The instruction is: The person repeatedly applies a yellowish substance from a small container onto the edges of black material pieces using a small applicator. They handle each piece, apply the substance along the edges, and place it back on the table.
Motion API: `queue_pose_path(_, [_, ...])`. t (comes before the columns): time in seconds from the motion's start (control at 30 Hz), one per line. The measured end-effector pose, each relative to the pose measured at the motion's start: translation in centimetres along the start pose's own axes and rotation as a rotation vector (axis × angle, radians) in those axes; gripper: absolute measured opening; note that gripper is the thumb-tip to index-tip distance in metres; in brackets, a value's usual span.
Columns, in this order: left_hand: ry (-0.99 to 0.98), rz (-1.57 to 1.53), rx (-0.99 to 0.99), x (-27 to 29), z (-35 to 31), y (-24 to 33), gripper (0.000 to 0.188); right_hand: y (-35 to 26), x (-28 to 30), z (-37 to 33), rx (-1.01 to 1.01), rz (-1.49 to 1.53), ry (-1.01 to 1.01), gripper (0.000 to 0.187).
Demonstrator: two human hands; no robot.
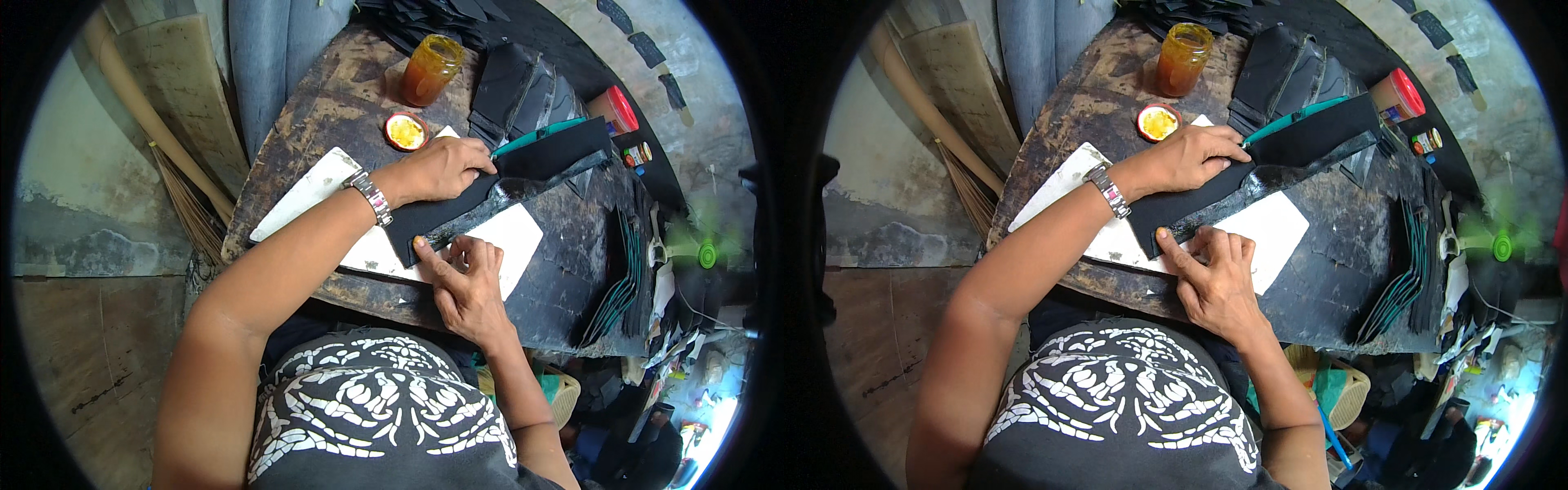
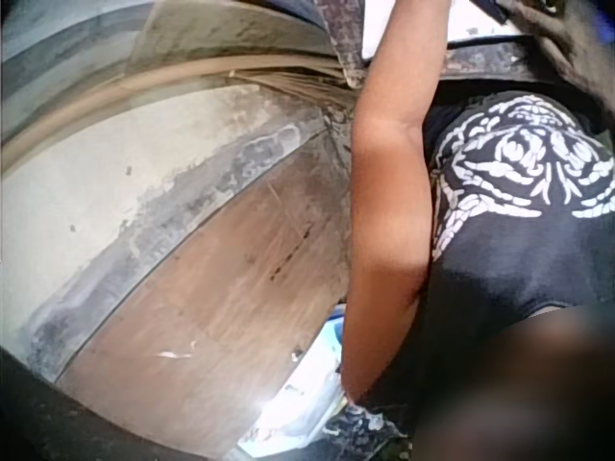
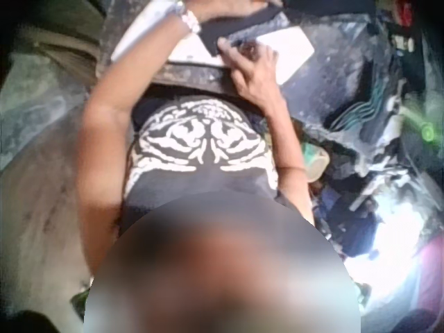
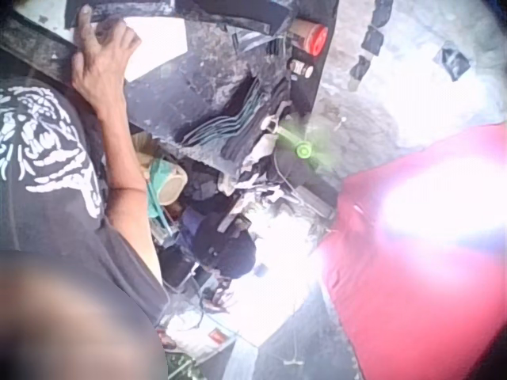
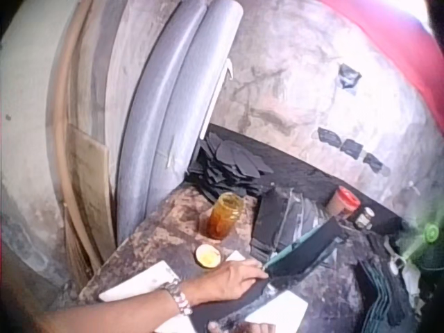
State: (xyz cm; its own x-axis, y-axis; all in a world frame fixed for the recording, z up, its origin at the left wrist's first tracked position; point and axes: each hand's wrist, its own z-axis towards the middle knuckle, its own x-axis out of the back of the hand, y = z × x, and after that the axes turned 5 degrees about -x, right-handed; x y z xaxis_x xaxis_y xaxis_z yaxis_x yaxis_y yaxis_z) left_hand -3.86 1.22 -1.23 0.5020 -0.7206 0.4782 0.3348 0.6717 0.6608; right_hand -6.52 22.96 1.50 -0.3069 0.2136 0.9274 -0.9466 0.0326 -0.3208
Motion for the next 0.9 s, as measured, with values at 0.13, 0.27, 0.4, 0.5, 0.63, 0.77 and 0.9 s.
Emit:
queue_pose_path(0.13, [-0.002,-0.011,-0.003,0.0,0.0,0.0,0.024,0.6,0.6,0.1,0.043,0.038,-0.085,0.058])
queue_pose_path(0.27, [0.016,0.010,-0.036,-0.1,0.0,-0.2,0.025,0.5,1.4,0.3,-0.216,0.583,0.122,0.048])
queue_pose_path(0.4, [-0.003,-0.002,-0.017,-0.1,-0.1,-0.2,0.025,-1.6,0.6,-0.6,-0.081,-0.009,0.098,0.049])
queue_pose_path(0.5, [-0.050,0.007,0.032,0.1,0.0,-0.1,0.027,-1.4,0.6,-0.8,-0.003,0.163,0.134,0.048])
queue_pose_path(0.63, [-0.044,-0.012,0.047,0.1,-0.2,0.0,0.026,-1.2,0.7,-0.5,-0.166,0.064,0.188,0.045])
queue_pose_path(0.77, [-0.063,-0.015,0.067,0.5,0.1,0.6,0.024,-2.4,1.1,-0.5,0.026,0.196,0.025,0.040])
queue_pose_path(0.9, [-0.010,-0.093,0.128,3.8,0.3,3.7,0.016,1.1,4.4,1.0,-0.049,0.407,0.682,0.035])
